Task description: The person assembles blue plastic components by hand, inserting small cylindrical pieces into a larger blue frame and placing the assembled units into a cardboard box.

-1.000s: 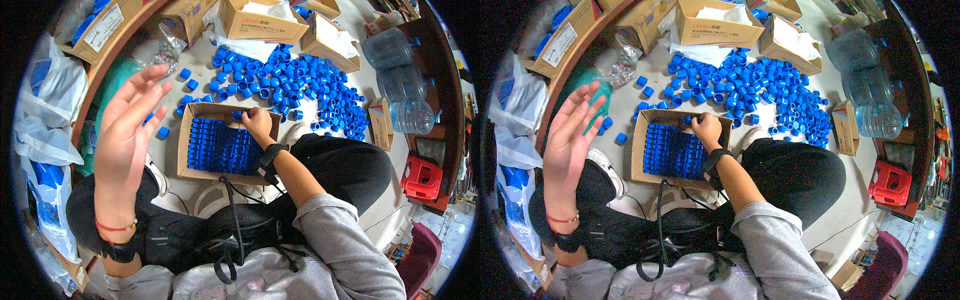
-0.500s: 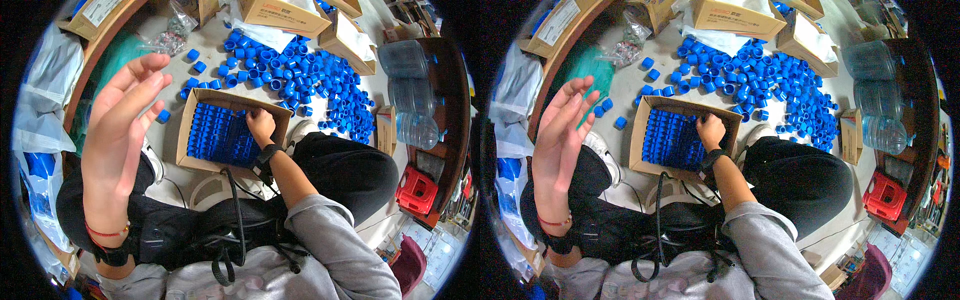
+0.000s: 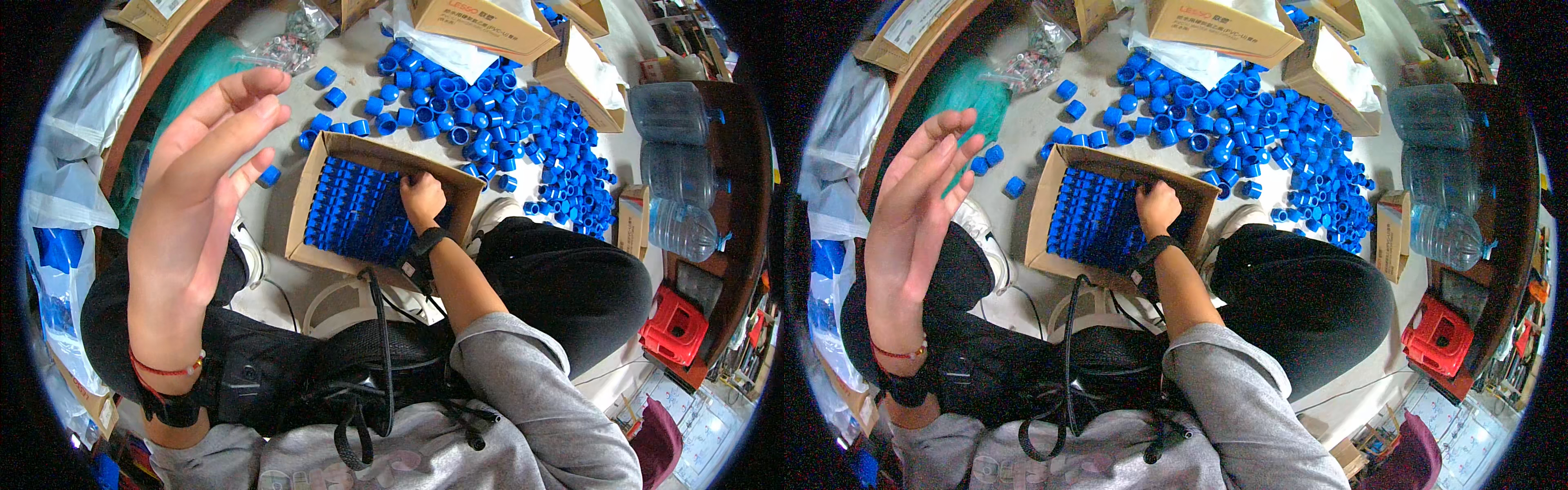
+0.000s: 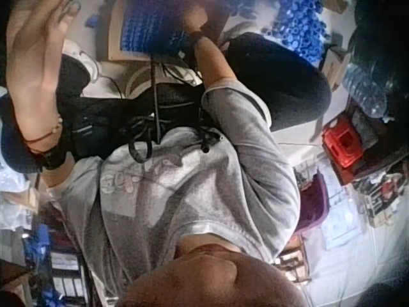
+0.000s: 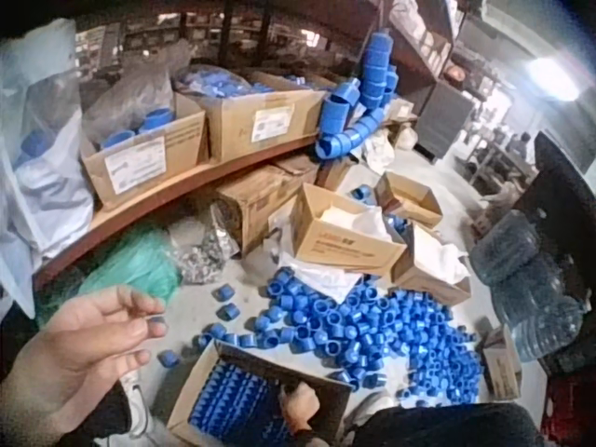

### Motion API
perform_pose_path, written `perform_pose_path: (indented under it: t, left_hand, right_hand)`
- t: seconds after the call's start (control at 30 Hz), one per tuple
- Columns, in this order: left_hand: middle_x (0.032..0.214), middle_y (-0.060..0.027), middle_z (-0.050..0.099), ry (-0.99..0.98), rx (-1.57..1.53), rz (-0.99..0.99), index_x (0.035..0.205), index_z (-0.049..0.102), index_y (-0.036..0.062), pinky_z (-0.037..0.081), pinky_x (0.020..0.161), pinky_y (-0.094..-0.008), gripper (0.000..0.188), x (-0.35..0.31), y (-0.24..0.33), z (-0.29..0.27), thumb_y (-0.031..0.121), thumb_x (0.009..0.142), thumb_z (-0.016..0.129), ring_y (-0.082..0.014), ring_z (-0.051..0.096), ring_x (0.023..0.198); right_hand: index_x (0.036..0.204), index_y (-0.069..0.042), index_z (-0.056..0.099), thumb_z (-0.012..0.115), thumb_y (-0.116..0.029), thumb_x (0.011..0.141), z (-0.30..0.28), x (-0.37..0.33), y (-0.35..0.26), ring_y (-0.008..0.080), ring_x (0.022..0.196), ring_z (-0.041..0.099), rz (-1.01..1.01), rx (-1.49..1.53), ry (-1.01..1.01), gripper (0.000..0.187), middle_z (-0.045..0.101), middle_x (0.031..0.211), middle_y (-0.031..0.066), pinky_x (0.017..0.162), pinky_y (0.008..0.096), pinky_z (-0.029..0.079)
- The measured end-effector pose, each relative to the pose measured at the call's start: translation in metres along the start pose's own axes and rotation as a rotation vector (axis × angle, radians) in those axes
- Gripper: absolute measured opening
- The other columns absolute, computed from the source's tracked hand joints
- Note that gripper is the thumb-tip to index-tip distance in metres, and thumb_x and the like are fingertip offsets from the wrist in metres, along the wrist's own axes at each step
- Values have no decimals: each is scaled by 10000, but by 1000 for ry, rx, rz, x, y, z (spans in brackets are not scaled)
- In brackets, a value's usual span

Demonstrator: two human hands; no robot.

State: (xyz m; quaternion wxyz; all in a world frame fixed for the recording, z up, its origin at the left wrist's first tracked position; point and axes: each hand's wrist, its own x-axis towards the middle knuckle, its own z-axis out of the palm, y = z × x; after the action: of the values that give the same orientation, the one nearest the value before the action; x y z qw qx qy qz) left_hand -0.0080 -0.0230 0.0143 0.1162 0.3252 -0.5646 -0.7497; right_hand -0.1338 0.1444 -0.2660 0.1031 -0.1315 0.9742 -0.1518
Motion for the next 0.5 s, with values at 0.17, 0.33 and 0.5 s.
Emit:
perform_pose_path:
  t: [0.17, 0.33, 0.5]
  left_hand:
    - [1022, -19, 436, 11, 12, 7, 991, 418, 69, 255, 806, -241, 285, 1, -1, 1, 190, 740, 480, -94, 394, 946]
    - [1023, -23, 436, 17, 13, 8, 990, 417, 69, 246, 810, -237, 278, 0, 0, 3, 185, 743, 474, -99, 395, 947]
    - [1027, -28, 434, 13, 17, 14, 989, 418, 69, 243, 810, -235, 280, 1, -1, 1, 191, 743, 474, -103, 390, 953]
  right_hand:
    - [621, -40, 535, 579, -314, 602, 1, 0, -3, 292, 588, 545, -5, -10, -28, 278, 551, 633, 147, 524, 369, 441]
    - [611, -36, 536, 578, -315, 602, 5, 2, 0, 296, 581, 544, -17, -25, -23, 282, 549, 620, 152, 523, 371, 441]
    - [591, -35, 535, 582, -317, 596, 4, 0, -1, 300, 569, 543, -56, -17, 25, 285, 547, 604, 152, 523, 374, 440]
